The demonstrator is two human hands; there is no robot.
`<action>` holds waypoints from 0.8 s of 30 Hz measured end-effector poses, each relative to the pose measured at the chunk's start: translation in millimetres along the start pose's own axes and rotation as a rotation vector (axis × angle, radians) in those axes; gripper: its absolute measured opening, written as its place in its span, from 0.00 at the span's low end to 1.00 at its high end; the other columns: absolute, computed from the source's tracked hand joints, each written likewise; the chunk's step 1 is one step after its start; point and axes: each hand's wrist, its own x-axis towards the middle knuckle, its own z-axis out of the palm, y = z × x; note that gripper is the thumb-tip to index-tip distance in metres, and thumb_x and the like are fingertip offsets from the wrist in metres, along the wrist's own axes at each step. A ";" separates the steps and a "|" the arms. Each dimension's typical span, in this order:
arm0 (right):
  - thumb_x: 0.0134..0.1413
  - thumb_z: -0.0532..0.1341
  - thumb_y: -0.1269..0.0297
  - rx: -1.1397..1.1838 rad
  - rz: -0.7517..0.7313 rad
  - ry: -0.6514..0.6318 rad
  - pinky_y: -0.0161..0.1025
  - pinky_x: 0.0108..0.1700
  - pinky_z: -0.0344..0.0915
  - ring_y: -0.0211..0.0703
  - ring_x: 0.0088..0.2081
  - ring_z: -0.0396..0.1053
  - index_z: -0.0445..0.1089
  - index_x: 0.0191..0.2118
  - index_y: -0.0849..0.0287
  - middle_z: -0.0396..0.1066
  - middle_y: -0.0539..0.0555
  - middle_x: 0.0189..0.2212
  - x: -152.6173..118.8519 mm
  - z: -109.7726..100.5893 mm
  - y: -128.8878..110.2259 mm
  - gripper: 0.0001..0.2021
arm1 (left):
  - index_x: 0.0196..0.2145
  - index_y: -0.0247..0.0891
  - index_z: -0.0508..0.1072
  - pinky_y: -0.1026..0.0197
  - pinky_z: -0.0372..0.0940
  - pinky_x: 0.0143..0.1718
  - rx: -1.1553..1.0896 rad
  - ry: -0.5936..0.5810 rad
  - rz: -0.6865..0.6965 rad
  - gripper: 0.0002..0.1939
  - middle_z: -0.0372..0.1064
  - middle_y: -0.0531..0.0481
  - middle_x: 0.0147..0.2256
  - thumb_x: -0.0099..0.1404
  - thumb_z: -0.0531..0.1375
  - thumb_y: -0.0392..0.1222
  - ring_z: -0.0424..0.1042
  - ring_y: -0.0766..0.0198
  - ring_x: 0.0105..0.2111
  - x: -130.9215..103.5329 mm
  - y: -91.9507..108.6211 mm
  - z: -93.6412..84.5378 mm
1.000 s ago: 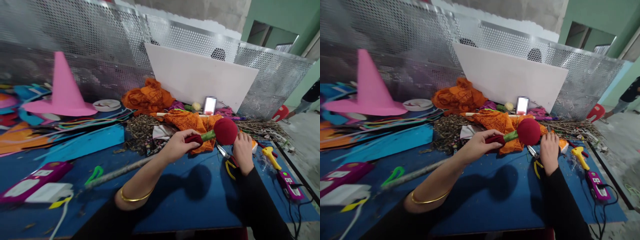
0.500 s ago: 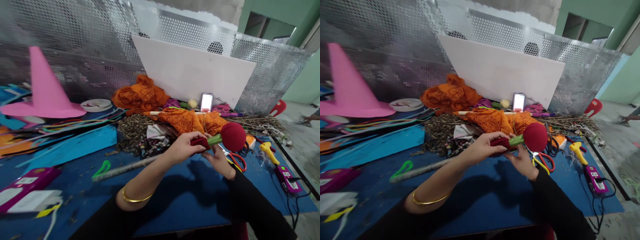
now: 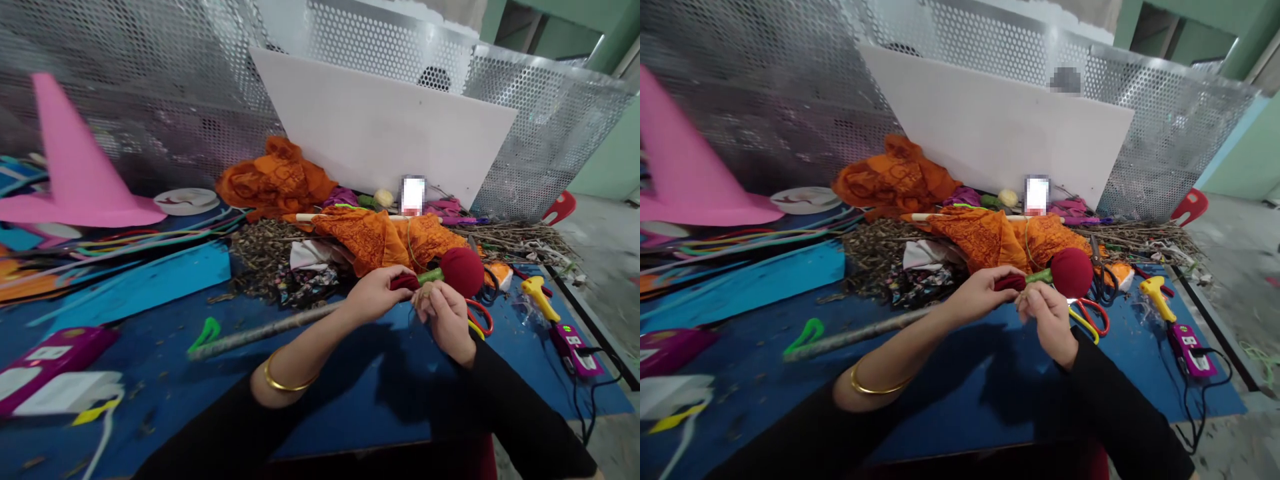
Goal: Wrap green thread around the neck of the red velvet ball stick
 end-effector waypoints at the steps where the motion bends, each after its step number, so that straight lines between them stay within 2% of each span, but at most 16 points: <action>1: 0.62 0.58 0.56 0.052 0.067 0.069 0.37 0.28 0.57 0.36 0.21 0.54 0.63 0.22 0.56 0.55 0.46 0.17 0.3 1.5 1.8 0.18 | 0.42 0.39 0.76 0.58 0.68 0.45 0.052 0.015 -0.007 0.14 0.78 0.49 0.39 0.56 0.61 0.39 0.75 0.58 0.40 -1.3 -0.8 4.1; 4: 0.56 0.62 0.55 0.128 0.221 0.218 0.35 0.23 0.44 0.33 0.19 0.45 0.62 0.21 0.57 0.50 0.43 0.16 0.1 6.6 2.1 0.17 | 0.45 0.42 0.75 0.58 0.67 0.43 0.240 0.067 -0.044 0.15 0.78 0.50 0.39 0.59 0.61 0.40 0.76 0.57 0.39 -6.9 -0.3 13.2; 8: 0.51 0.65 0.55 0.147 0.259 0.302 0.35 0.24 0.44 0.32 0.20 0.45 0.62 0.20 0.58 0.51 0.43 0.15 -2.0 12.8 -7.2 0.18 | 0.47 0.44 0.75 0.59 0.67 0.41 0.392 0.126 -0.045 0.15 0.79 0.51 0.40 0.62 0.59 0.41 0.76 0.58 0.37 -12.0 1.9 19.3; 14: 0.51 0.65 0.56 0.161 0.248 0.359 0.35 0.24 0.44 0.32 0.20 0.46 0.63 0.20 0.58 0.52 0.43 0.15 -6.7 17.6 -13.4 0.17 | 0.47 0.45 0.74 0.61 0.65 0.41 0.406 0.131 -0.083 0.15 0.78 0.52 0.40 0.62 0.59 0.42 0.76 0.59 0.38 -10.0 3.4 19.9; 20: 0.54 0.64 0.58 0.157 0.234 0.352 0.34 0.24 0.44 0.32 0.21 0.46 0.64 0.21 0.59 0.52 0.43 0.17 -12.2 20.0 -1.6 0.16 | 0.45 0.42 0.73 0.61 0.64 0.36 0.402 0.126 -0.126 0.14 0.77 0.52 0.38 0.61 0.60 0.43 0.75 0.58 0.35 -4.9 -3.8 20.0; 22: 0.56 0.63 0.57 0.148 0.224 0.305 0.34 0.23 0.46 0.32 0.20 0.47 0.64 0.22 0.59 0.53 0.43 0.17 -10.3 18.1 0.1 0.16 | 0.44 0.42 0.73 0.61 0.63 0.35 0.412 0.120 -0.112 0.12 0.77 0.52 0.35 0.61 0.60 0.43 0.74 0.59 0.33 -3.7 -8.6 18.8; 24: 0.58 0.61 0.56 0.121 0.190 0.225 0.33 0.25 0.51 0.32 0.20 0.52 0.64 0.23 0.58 0.54 0.44 0.18 -5.4 13.3 -2.6 0.16 | 0.42 0.41 0.72 0.62 0.63 0.34 0.414 0.107 -0.074 0.11 0.76 0.52 0.34 0.61 0.60 0.42 0.74 0.60 0.33 -3.3 -12.5 16.6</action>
